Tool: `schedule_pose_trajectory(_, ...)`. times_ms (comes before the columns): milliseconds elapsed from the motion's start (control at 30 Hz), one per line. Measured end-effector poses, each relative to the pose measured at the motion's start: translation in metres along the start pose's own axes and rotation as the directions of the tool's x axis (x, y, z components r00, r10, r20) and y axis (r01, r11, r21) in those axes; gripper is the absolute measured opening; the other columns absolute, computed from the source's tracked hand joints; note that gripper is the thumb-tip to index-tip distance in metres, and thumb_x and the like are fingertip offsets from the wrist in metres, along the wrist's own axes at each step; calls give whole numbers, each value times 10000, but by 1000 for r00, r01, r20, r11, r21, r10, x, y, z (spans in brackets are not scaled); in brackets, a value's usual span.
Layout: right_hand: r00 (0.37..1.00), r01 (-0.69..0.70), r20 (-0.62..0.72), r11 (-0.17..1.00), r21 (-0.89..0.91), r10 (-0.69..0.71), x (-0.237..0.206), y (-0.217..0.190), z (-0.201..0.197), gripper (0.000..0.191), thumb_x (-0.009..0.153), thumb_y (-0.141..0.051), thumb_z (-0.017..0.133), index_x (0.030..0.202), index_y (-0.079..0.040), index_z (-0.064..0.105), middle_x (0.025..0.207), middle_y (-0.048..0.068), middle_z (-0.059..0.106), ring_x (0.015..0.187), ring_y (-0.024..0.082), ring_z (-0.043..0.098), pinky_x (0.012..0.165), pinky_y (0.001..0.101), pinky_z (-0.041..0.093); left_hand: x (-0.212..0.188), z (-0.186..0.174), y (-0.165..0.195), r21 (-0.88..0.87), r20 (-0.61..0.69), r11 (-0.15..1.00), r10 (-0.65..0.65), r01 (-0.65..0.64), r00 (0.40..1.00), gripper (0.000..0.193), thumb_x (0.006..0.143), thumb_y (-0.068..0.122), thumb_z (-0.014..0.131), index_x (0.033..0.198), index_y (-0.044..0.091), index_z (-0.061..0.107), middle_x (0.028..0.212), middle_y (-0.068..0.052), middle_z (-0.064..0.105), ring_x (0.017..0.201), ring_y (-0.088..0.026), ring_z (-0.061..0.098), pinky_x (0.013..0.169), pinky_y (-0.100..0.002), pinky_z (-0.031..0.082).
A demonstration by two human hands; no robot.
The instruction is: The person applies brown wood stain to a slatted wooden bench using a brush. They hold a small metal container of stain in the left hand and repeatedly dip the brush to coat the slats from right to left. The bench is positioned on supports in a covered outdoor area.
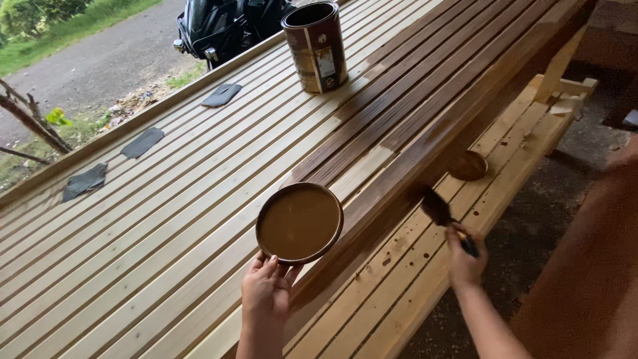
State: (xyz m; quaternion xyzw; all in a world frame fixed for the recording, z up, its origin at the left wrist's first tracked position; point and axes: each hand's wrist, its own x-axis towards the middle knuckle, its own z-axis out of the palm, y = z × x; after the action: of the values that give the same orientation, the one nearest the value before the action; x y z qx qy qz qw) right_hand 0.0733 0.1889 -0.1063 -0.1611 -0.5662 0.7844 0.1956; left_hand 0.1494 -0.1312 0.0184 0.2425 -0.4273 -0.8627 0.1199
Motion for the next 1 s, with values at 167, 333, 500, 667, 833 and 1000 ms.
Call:
schedule_pose_trajectory(167, 998, 14, 57, 961, -278, 2, -44, 30, 14, 425, 1049, -413, 640, 1124, 5, 652, 960, 148, 547, 884, 284, 513, 770, 382, 419, -4, -3, 6, 11, 9, 1000, 20, -20, 1000, 374, 995, 19, 382, 1359, -18, 459, 1296, -168, 578, 1158, -304, 619, 1050, -558, 523)
schedule_pose_trajectory(333, 926, -230, 303, 973, -20, 225, -118, 68, -12, 311, 1002, -278, 610, 1022, 16, 711, 960, 142, 665, 925, 243, 620, 908, 394, 475, -10, 9, 3, -11, -36, 1000, 2, -2, 999, 395, 1006, 19, 390, 1397, -14, 438, 1311, -171, 560, 1156, -296, 606, 1054, -549, 532)
schedule_pose_trajectory(500, 975, 28, 222, 973, -229, 25, -103, 53, -38, 289, 1004, -285, 625, 1050, -16, 719, 1008, 156, 721, 975, 261, 675, 930, 446, 522, -12, 19, 2, -7, -25, 1000, -18, 18, 1000, 416, 999, 24, 379, 1412, 2, 421, 1309, -181, 565, 1150, -298, 626, 1037, -534, 547)
schedule_pose_trajectory(667, 995, -84, -76, 979, -184, 71, -16, 14, -31, 344, 1024, -339, 627, 1192, -38, 623, 1198, 128, 660, 1142, 245, 620, 1001, 436, 485, -7, 15, 3, -26, 20, 1000, 16, -16, 1000, 426, 984, 9, 395, 1408, -16, 434, 1300, -168, 576, 1117, -285, 633, 1015, -537, 557)
schedule_pose_trajectory(833, 993, -110, -61, 984, -139, 103, -3, 13, 0, 322, 974, -310, 654, 1166, -53, 625, 1195, 126, 655, 1090, 228, 618, 982, 397, 485, -1, 4, 2, 21, -53, 1000, 12, -11, 999, 397, 997, 8, 408, 1391, 1, 449, 1294, -174, 577, 1089, -263, 637, 1024, -521, 555)
schedule_pose_trajectory(1000, 987, -142, 25, 945, -294, 156, -45, 38, 6, 293, 1037, -299, 629, 1142, -26, 644, 1051, 166, 717, 961, 269, 658, 895, 421, 505, 5, -5, 4, 13, 11, 1000, 26, -26, 1000, 380, 994, 10, 419, 1372, 20, 458, 1269, -140, 589, 1057, -238, 634, 987, -512, 556)
